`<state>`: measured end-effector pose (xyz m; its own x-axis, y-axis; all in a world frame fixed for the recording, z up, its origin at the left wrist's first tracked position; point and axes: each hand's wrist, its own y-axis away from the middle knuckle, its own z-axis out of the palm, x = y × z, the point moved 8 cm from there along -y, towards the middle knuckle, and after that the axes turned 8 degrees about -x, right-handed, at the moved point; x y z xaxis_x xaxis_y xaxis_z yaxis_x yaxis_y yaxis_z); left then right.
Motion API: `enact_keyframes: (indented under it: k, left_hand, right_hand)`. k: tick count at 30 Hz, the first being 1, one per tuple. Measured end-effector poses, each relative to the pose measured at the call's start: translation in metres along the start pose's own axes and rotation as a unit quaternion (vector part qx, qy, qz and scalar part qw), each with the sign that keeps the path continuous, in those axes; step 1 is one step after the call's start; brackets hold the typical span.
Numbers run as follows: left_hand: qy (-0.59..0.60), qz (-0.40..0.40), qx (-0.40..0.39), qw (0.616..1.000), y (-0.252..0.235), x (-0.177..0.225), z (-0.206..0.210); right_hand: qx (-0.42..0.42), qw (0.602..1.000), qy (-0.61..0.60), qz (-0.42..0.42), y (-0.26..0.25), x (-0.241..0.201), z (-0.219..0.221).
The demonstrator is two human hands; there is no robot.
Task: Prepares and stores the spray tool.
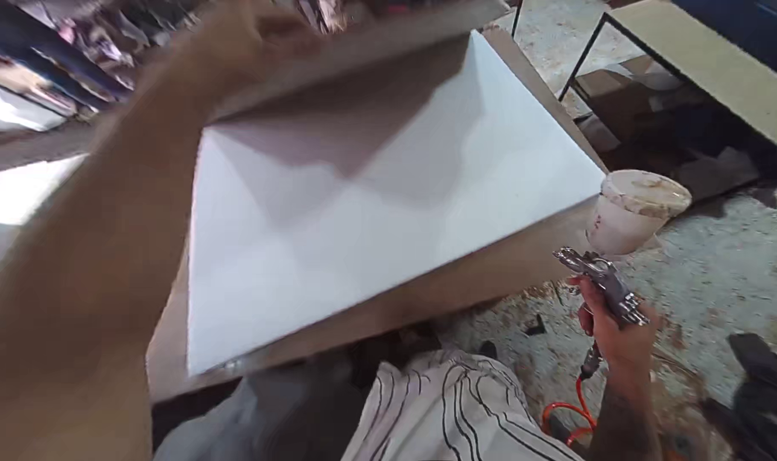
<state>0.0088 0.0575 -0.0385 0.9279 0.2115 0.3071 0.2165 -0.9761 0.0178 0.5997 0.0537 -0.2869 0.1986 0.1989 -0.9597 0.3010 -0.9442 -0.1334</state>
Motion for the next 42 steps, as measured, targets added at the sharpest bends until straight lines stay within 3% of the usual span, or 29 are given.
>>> enact_keyframes:
  k: [3,5,7,9,12,14,17,20,25,27,31,33,36,39,42]
  left_hand:
    - [0.132,-0.073,-0.19,0.97,0.069,0.006,0.202]
    - [0.253,-0.159,-0.198,0.933,0.128,0.008,0.32]
    - [0.3,-0.192,-0.128,0.925,0.179,0.037,0.393]
    - [0.353,-0.198,-0.142,0.903,0.246,0.098,0.46]
    - [0.424,-0.159,-0.275,0.848,0.323,0.204,0.551]
    - [0.427,-0.107,-0.333,0.834,0.352,0.245,0.588]
    - [0.398,-0.052,-0.353,0.845,0.36,0.256,0.59]
    - [0.456,-0.069,-0.277,0.843,0.327,0.252,0.544]
    - [0.641,-0.086,-0.004,0.763,0.274,0.251,0.44]
    - [0.694,-0.081,0.058,0.713,0.273,0.255,0.417]
    - [0.786,-0.1,0.058,0.608,0.286,0.261,0.405]
    - [0.804,-0.102,0.043,0.584,0.292,0.26,0.398]
    - [0.84,-0.103,0.014,0.533,0.302,0.253,0.393]
    - [0.849,-0.106,0.053,0.515,0.308,0.219,0.374]
    - [0.83,-0.152,0.125,0.522,0.321,0.17,0.364]
  right_hand:
    - [0.047,0.997,0.041,0.056,0.045,0.038,-0.081]
    - [0.047,0.991,0.084,0.097,0.071,0.06,-0.132]
    - [0.041,0.981,0.133,0.132,0.101,0.076,-0.168]
    - [0.024,0.973,0.172,0.154,0.122,0.087,-0.193]
    - [0.008,0.966,0.18,0.187,0.143,0.104,-0.205]
    - [-0.003,0.964,0.161,0.212,0.149,0.115,-0.195]
    - [-0.065,0.97,0.104,0.21,0.141,0.12,-0.148]
    - [-0.125,0.975,0.057,0.172,0.127,0.103,-0.096]
    - [-0.197,0.98,0.012,0.006,0.107,0.046,-0.029]
    - [-0.228,0.972,-0.018,-0.059,0.103,0.028,-0.008]
    - [-0.249,0.946,0.068,-0.198,0.102,-0.005,0.032]
    - [-0.223,0.919,0.162,-0.282,0.107,-0.023,0.056]
    - [-0.179,0.898,0.237,-0.326,0.119,-0.038,0.1]
    - [-0.196,0.87,0.266,-0.366,0.128,-0.046,0.15]
    - [-0.29,0.838,0.232,-0.401,0.136,-0.057,0.197]
